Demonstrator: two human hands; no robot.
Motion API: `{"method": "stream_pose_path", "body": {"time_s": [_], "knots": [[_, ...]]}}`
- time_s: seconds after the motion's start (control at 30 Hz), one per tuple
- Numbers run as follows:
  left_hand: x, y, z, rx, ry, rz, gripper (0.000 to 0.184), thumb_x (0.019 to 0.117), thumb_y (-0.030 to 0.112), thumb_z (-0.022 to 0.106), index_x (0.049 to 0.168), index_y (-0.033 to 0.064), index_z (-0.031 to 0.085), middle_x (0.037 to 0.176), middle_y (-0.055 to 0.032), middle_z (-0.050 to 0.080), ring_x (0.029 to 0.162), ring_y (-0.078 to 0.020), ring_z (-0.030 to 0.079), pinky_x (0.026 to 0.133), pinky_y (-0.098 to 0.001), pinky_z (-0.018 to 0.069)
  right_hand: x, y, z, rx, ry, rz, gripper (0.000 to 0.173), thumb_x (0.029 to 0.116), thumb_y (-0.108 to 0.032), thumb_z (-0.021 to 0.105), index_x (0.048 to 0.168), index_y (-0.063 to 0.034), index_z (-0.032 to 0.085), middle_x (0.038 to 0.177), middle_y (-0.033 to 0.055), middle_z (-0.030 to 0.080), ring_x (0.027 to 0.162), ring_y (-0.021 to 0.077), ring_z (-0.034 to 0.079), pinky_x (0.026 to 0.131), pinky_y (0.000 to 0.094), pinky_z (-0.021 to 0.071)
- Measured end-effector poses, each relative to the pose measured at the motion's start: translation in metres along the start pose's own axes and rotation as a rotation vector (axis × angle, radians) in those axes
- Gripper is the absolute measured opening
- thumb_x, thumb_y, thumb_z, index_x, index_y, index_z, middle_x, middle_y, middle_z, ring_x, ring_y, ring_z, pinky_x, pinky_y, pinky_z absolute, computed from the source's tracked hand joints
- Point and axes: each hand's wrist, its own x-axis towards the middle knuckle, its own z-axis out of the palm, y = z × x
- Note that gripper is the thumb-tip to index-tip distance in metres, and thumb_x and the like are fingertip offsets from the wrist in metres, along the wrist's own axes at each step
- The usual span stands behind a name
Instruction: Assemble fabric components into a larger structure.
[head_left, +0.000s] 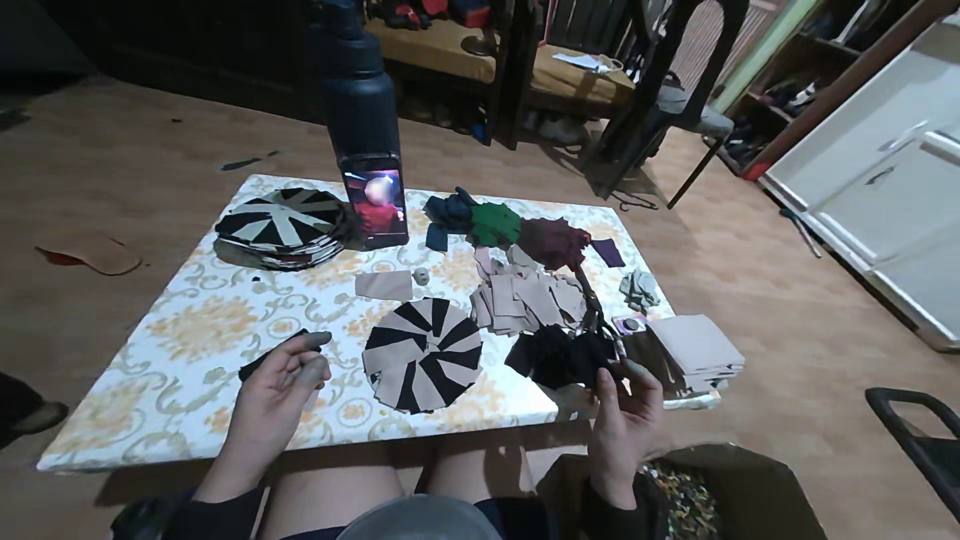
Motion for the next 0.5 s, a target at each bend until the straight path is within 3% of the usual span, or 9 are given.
{"method": "stream_pose_path", "body": {"time_s": [0.2,0.3,0.33,0.4,0.5], "knots": [[0.000,0.000,0.001,0.001,0.020,0.020,0.035,0.1002,0.016,0.055,0.132,0.0027,0.056,0.098,0.0073,0.065,0.077,0.0040,0.062,0.065,-0.0128,0.0523,-0.004,-0.003,0.004,0.001,-0.057,0.012,0.029,0.0897,0.005,0.065,0.117,0.0046,0.057,0.105,0.0040,0.069,0.077,0.0066,0.068,0.062,0.0222,0.0598],[-0.010,0.004,0.003,0.189,0.072,0.299,0.036,0.0996,0.024,0.060,0.118,-0.0067,0.060,0.102,-0.0084,0.066,0.086,0.0008,0.061,0.072,-0.0158,0.0524,-0.010,-0.008,0.012,0.042,-0.103,-0.008,0.029,0.0902,0.004,0.065,0.118,0.0025,0.058,0.107,0.0023,0.071,0.083,0.0058,0.069,0.067,0.0216,0.0607],[-0.014,0.005,0.004,0.278,0.093,0.409,0.035,0.0983,0.029,0.062,0.111,-0.0035,0.063,0.100,-0.0127,0.066,0.089,-0.0054,0.061,0.075,-0.0184,0.0516,-0.013,-0.009,0.015,0.070,-0.121,-0.020,0.028,0.0901,0.004,0.066,0.117,0.0006,0.059,0.107,0.0021,0.071,0.085,0.0063,0.070,0.069,0.0219,0.0607],[-0.021,0.016,0.013,0.415,0.112,0.553,0.031,0.0990,0.039,0.062,0.106,0.0096,0.067,0.099,-0.0103,0.065,0.097,-0.0153,0.061,0.086,-0.0259,0.0486,-0.018,-0.012,0.021,0.115,-0.168,-0.041,0.028,0.0907,0.004,0.066,0.117,-0.0040,0.062,0.109,0.0010,0.071,0.087,0.0071,0.070,0.072,0.0225,0.0612],[-0.034,0.051,0.046,0.358,0.036,0.453,0.027,0.0998,0.033,0.061,0.106,0.0100,0.074,0.101,-0.0094,0.071,0.096,-0.0138,0.065,0.084,-0.0267,0.0527,-0.029,-0.018,0.031,0.166,-0.248,-0.050,0.028,0.0917,0.001,0.069,0.118,-0.0102,0.065,0.111,0.0004,0.072,0.084,0.0077,0.070,0.070,0.0225,0.0614]]}}
